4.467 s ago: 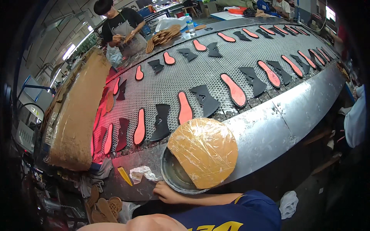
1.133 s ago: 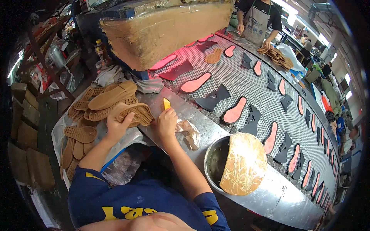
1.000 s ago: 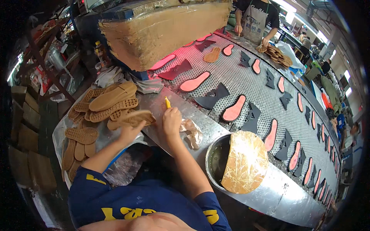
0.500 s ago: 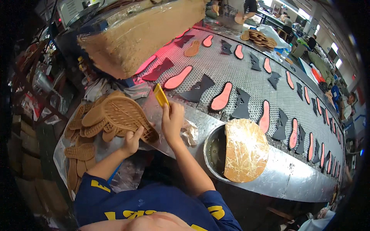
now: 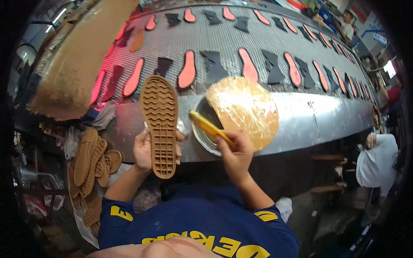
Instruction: The person applies a yellow adhesive substance to the bottom of a shoe sole using a yellow plastic scraper. They repeatedly dip the scraper into a container of adhesive and spread it across the sole's surface. The person handles multiple soles, placing them on a nearby pile after application.
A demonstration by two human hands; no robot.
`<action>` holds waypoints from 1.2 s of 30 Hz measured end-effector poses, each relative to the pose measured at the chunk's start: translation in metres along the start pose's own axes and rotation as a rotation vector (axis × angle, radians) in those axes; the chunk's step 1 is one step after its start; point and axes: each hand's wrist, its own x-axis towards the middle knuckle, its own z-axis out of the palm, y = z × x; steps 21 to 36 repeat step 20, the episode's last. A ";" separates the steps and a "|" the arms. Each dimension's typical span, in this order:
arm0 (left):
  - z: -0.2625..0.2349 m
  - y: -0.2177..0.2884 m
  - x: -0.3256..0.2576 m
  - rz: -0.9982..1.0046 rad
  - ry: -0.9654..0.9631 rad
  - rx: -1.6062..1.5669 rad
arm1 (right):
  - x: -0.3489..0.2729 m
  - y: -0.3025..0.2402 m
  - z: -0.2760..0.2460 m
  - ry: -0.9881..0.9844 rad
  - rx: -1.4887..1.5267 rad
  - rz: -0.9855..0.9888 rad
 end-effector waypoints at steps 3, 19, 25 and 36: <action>-0.011 -0.018 0.003 -0.152 -0.129 -0.142 | -0.008 0.004 -0.024 0.084 -0.136 0.045; -0.045 -0.023 0.003 -0.186 -0.075 -0.225 | 0.001 0.021 0.007 -0.028 -0.508 -0.079; -0.046 -0.023 0.002 -0.183 -0.073 -0.231 | 0.000 0.023 0.005 -0.003 -0.485 -0.100; -0.046 -0.023 0.002 -0.183 -0.073 -0.231 | 0.000 0.023 0.005 -0.003 -0.485 -0.100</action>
